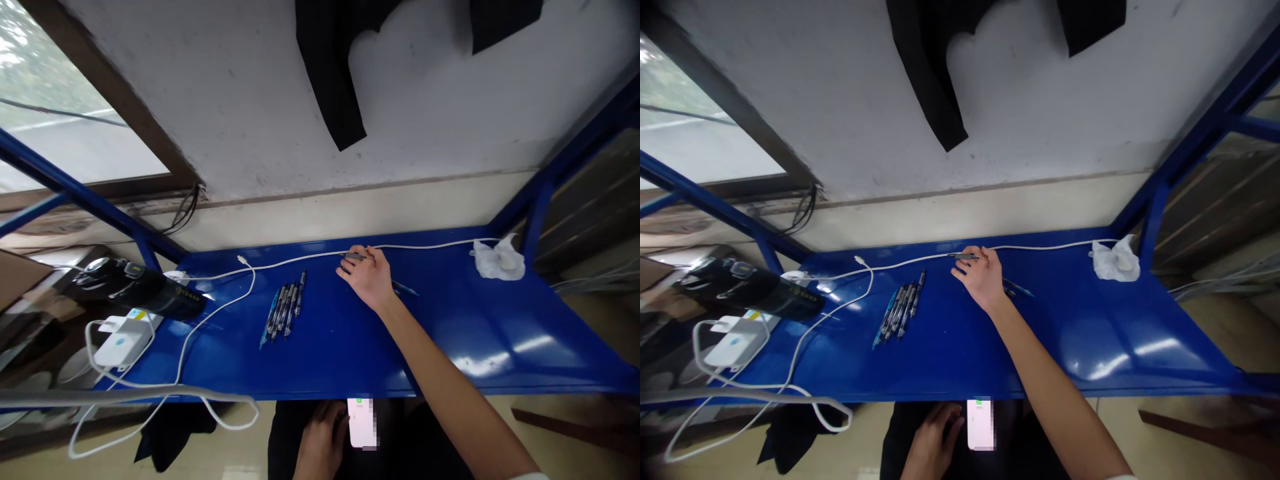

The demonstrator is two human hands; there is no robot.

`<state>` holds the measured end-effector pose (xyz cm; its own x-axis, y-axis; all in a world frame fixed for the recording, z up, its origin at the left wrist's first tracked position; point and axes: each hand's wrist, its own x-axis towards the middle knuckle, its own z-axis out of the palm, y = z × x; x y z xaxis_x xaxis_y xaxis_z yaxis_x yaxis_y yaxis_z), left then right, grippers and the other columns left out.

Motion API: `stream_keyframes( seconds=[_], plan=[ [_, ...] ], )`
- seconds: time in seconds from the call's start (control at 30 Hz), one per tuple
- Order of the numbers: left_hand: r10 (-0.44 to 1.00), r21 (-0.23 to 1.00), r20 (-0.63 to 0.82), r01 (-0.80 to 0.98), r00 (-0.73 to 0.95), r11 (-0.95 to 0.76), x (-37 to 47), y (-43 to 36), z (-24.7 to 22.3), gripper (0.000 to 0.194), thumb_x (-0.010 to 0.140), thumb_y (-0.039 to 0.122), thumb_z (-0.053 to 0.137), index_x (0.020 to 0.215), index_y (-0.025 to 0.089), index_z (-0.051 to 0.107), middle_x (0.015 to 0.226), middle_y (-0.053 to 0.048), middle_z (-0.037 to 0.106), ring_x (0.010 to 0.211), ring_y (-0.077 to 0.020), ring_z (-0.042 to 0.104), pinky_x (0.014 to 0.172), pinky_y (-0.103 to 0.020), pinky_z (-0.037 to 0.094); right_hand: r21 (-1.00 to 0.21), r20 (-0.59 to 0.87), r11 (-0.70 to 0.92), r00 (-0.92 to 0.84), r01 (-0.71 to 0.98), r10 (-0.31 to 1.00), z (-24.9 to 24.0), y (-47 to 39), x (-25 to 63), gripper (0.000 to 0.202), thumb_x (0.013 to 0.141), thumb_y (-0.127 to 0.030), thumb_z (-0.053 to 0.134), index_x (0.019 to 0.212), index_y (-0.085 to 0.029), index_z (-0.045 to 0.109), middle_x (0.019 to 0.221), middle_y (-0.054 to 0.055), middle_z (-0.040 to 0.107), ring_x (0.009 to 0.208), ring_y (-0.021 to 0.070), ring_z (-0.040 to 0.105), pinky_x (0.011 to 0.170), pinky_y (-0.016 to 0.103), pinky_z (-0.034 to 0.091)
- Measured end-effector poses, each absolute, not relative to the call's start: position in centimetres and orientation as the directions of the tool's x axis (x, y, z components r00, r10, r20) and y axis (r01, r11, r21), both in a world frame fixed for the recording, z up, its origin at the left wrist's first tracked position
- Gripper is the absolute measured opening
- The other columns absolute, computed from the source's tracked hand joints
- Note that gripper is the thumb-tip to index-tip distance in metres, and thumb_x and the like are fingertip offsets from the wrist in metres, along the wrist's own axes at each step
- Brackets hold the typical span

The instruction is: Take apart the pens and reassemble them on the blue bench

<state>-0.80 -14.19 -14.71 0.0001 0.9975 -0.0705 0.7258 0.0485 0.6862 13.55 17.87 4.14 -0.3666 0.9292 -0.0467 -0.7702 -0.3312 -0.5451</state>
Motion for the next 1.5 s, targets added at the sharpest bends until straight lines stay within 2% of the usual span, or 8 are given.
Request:
stream_keyframes(
  seconds=[0.1,0.17,0.27,0.37,0.53,0.8,1.03,1.5],
  plan=[
    [0.995,0.765,0.077,0.637,0.057,-0.096,-1.0,-14.3,-11.7,0.018,0.107,0.028,0.058,0.107,0.028,0.076,0.098,-0.006,0.079,0.086,-0.0216,0.080,0.076,-0.028,0.065,-0.881,0.014,-0.100,-0.236,-0.462,0.972,3.4,15.2,13.6,0.059,0.109,-0.071,0.041,0.092,-0.024,0.071,0.053,-0.008,0.033,0.050,0.0154,0.038,0.060,0.032,0.048],
    [0.987,0.807,0.146,0.568,0.072,-0.161,-1.2,-14.5,-9.7,0.018,0.109,0.028,0.058,0.109,0.027,0.076,0.097,-0.006,0.079,0.084,-0.0199,0.079,0.074,-0.025,0.064,-0.984,0.177,0.166,-0.204,-0.070,0.963,2.5,12.6,14.0,0.050,0.111,-0.066,0.047,0.109,-0.023,0.073,0.070,-0.001,0.057,0.067,0.0187,0.057,0.072,0.035,0.052],
    [0.969,0.828,0.226,0.505,0.098,-0.244,-1.3,-14.5,-6.4,0.017,0.108,0.024,0.061,0.114,0.028,0.076,0.093,-0.005,0.078,0.081,-0.0188,0.078,0.075,-0.025,0.063,-0.751,0.319,0.473,-0.375,0.460,0.870,1.1,8.9,14.0,0.046,0.114,-0.055,0.045,0.140,-0.023,0.066,0.109,0.011,0.071,0.101,0.0273,0.065,0.098,0.046,0.052],
    [0.946,0.837,0.325,0.462,0.012,-0.293,-1.5,-13.2,-2.9,0.019,0.108,0.020,0.060,0.116,0.026,0.076,0.090,-0.005,0.078,0.081,-0.0193,0.076,0.075,-0.027,0.062,-0.397,0.318,0.580,-0.486,0.711,0.814,0.0,7.2,12.8,0.057,0.114,-0.054,0.045,0.154,-0.017,0.058,0.123,0.019,0.067,0.113,0.0363,0.060,0.101,0.055,0.049],
    [0.864,0.684,0.501,0.628,-0.036,-0.371,-3.7,-6.0,1.1,0.025,0.107,0.016,0.059,0.124,0.027,0.075,0.114,-0.008,0.081,0.110,-0.0251,0.075,0.103,-0.043,0.061,-0.219,0.262,0.614,-0.560,0.759,0.786,0.3,8.8,9.5,0.072,0.108,-0.059,0.053,0.157,-0.006,0.054,0.131,0.024,0.063,0.117,0.0396,0.054,0.102,0.055,0.046],
    [0.894,0.349,0.440,0.901,0.085,-0.258,-7.9,3.1,0.3,0.041,0.111,0.018,0.047,0.145,0.018,0.069,0.148,-0.013,0.073,0.146,-0.0328,0.062,0.117,-0.057,0.053,-0.314,0.292,0.702,-0.639,0.639,0.712,1.1,9.7,8.4,0.059,0.100,-0.032,0.062,0.154,-0.011,0.056,0.140,0.020,0.059,0.127,0.0342,0.051,0.108,0.050,0.043],
    [0.865,0.358,0.495,0.890,0.076,-0.283,-7.1,0.7,-0.7,0.034,0.111,0.024,0.052,0.136,0.018,0.074,0.143,-0.014,0.075,0.143,-0.0312,0.065,0.117,-0.055,0.057,-0.405,0.306,0.688,-0.620,0.603,0.723,0.7,8.2,10.1,0.059,0.102,-0.030,0.062,0.159,-0.015,0.053,0.145,0.019,0.059,0.134,0.0345,0.052,0.112,0.052,0.045],
    [0.911,0.479,0.411,0.847,0.016,-0.231,-6.4,-4.1,-1.3,0.047,0.111,0.020,0.050,0.157,0.025,0.059,0.163,-0.011,0.061,0.156,-0.0277,0.054,0.124,-0.051,0.055,-0.444,0.331,0.678,-0.596,0.586,0.732,1.5,4.2,11.1,0.033,0.110,-0.022,0.054,0.141,-0.025,0.067,0.139,0.014,0.065,0.129,0.0331,0.059,0.105,0.053,0.054]
  ],
)
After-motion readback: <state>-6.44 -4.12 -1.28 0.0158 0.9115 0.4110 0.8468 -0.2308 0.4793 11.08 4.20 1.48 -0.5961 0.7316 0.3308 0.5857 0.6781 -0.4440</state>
